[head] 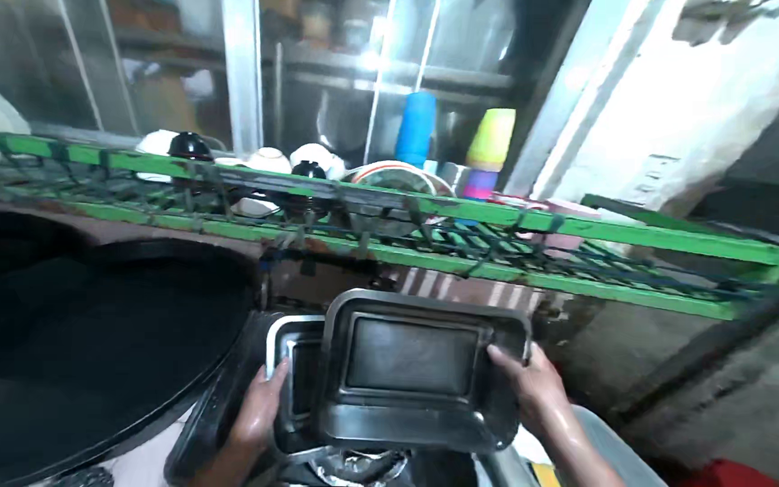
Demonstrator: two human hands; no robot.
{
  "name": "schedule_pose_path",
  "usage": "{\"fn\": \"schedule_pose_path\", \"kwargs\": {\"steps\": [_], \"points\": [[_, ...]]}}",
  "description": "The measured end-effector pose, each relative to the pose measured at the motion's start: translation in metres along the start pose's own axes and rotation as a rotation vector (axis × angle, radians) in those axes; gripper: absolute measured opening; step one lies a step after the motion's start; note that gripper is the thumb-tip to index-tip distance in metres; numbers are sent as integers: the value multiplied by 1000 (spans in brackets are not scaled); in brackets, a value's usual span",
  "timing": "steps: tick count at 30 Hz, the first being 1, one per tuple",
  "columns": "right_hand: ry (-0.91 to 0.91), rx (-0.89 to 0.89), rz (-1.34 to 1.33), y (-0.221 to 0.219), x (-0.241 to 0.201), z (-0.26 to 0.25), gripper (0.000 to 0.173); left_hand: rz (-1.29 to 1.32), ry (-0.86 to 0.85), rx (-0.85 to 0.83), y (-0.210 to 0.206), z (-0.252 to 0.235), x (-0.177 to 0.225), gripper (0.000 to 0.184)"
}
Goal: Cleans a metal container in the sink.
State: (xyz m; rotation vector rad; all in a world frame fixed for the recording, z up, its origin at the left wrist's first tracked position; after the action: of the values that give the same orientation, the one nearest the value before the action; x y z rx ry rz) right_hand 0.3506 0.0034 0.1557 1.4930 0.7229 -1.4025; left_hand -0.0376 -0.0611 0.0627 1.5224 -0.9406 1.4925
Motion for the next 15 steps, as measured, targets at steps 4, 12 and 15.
{"fn": "schedule_pose_path", "kwargs": {"steps": [4,12,15], "points": [[-148,-118,130,-58,44,-11,55,-45,-10,-124,13,-2,13,53],[-168,-253,243,-125,71,-2,67,-58,-113,-97,33,11,41,55],[-51,-314,232,-132,81,-4,73,0,-44,-40,28,26,40,62]]}}
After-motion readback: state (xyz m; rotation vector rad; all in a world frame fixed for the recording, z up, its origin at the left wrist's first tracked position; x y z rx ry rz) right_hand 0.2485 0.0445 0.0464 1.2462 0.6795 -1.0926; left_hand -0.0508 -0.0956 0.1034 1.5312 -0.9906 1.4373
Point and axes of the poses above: each hand's wrist, its own z-axis away from the middle knuckle, its own y-axis out of the back of the hand, x = y × z, the point moved 4 cm from there along -z, towards the middle knuckle, and after that the axes turned 13 degrees about -y, right-handed, at the moved point
